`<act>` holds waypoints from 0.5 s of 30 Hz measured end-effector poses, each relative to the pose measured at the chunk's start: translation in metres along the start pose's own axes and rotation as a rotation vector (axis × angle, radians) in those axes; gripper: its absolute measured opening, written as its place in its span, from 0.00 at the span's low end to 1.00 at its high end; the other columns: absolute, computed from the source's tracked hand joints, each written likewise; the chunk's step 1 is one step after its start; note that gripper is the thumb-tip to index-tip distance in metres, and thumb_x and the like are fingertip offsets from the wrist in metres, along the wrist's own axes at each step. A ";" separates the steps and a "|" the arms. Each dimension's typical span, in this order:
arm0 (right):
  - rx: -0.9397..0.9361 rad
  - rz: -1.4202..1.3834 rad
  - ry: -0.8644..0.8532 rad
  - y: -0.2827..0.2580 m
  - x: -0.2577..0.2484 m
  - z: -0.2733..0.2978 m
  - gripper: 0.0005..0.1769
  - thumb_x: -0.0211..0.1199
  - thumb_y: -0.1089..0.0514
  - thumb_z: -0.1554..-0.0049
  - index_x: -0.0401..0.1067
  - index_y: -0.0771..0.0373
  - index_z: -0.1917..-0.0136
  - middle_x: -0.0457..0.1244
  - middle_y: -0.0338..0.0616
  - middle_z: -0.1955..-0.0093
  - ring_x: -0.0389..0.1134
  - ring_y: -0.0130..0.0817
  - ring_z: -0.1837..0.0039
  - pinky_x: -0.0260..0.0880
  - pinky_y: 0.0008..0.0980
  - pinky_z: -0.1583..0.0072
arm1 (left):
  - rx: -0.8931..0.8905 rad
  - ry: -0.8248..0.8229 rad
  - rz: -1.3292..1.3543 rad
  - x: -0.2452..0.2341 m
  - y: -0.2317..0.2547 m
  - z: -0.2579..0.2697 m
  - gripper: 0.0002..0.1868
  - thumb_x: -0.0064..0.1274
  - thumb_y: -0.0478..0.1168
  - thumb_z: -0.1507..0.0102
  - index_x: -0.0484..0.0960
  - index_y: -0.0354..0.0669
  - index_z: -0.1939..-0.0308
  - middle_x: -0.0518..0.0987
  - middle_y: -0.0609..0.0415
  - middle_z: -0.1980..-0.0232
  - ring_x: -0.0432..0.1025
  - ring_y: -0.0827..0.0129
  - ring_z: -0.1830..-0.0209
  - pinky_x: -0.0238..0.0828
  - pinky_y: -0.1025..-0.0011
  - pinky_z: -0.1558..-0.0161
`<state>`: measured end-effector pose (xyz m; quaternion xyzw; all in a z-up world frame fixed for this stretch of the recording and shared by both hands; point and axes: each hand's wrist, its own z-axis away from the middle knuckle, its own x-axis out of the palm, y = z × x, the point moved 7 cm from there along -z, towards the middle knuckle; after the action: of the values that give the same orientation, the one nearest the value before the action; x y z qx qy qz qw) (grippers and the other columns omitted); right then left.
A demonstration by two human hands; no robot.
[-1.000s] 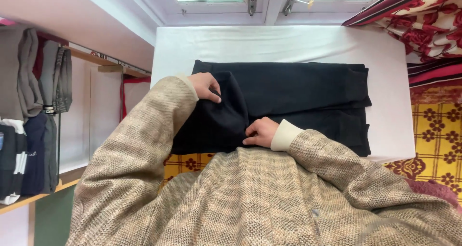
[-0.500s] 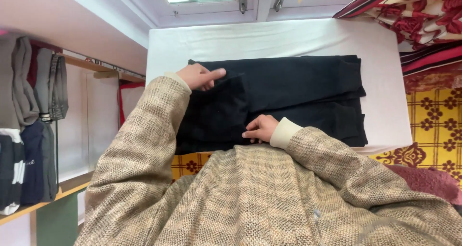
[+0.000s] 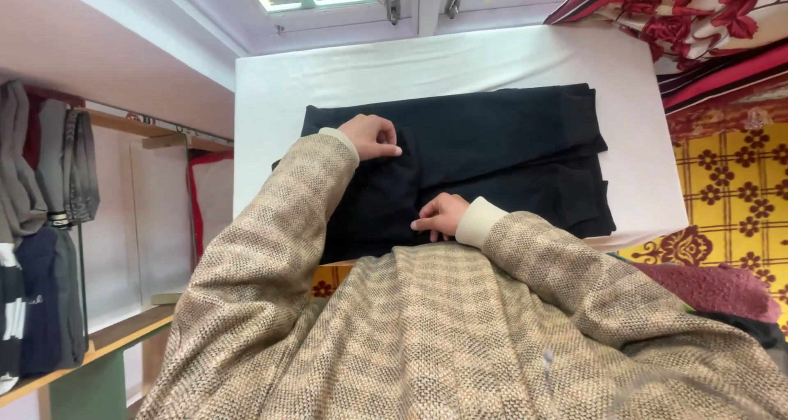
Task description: A person carefully folds a black hoodie on a flat surface, smoothing the fabric between each step.
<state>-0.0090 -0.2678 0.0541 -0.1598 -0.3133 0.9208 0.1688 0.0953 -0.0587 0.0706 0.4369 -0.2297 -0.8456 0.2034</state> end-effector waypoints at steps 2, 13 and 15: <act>-0.021 0.000 -0.032 -0.003 -0.001 0.004 0.09 0.67 0.50 0.47 0.82 0.54 0.63 0.70 0.39 0.72 0.66 0.27 0.74 0.65 0.20 0.65 | 0.046 -0.006 -0.008 0.014 0.001 -0.011 0.09 0.61 0.53 0.40 0.86 0.58 0.63 0.85 0.64 0.62 0.79 0.67 0.53 0.77 0.64 0.51; -0.067 0.098 -0.018 0.009 -0.003 -0.011 0.14 0.70 0.45 0.48 0.78 0.53 0.68 0.67 0.37 0.76 0.65 0.30 0.75 0.65 0.24 0.65 | 0.252 0.657 -0.321 0.014 0.008 -0.015 0.12 0.49 0.56 0.31 0.80 0.58 0.52 0.81 0.63 0.59 0.77 0.67 0.53 0.71 0.62 0.50; -0.050 0.178 -0.009 0.017 -0.005 -0.022 0.15 0.69 0.43 0.48 0.78 0.53 0.69 0.67 0.37 0.76 0.66 0.31 0.73 0.65 0.25 0.64 | 0.158 0.729 -0.355 0.029 0.018 -0.002 0.15 0.51 0.54 0.31 0.75 0.59 0.43 0.78 0.61 0.52 0.73 0.66 0.45 0.66 0.60 0.43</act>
<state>0.0005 -0.2711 0.0281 -0.1871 -0.3216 0.9247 0.0811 0.0837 -0.0897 0.0608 0.7548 -0.1280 -0.6373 0.0880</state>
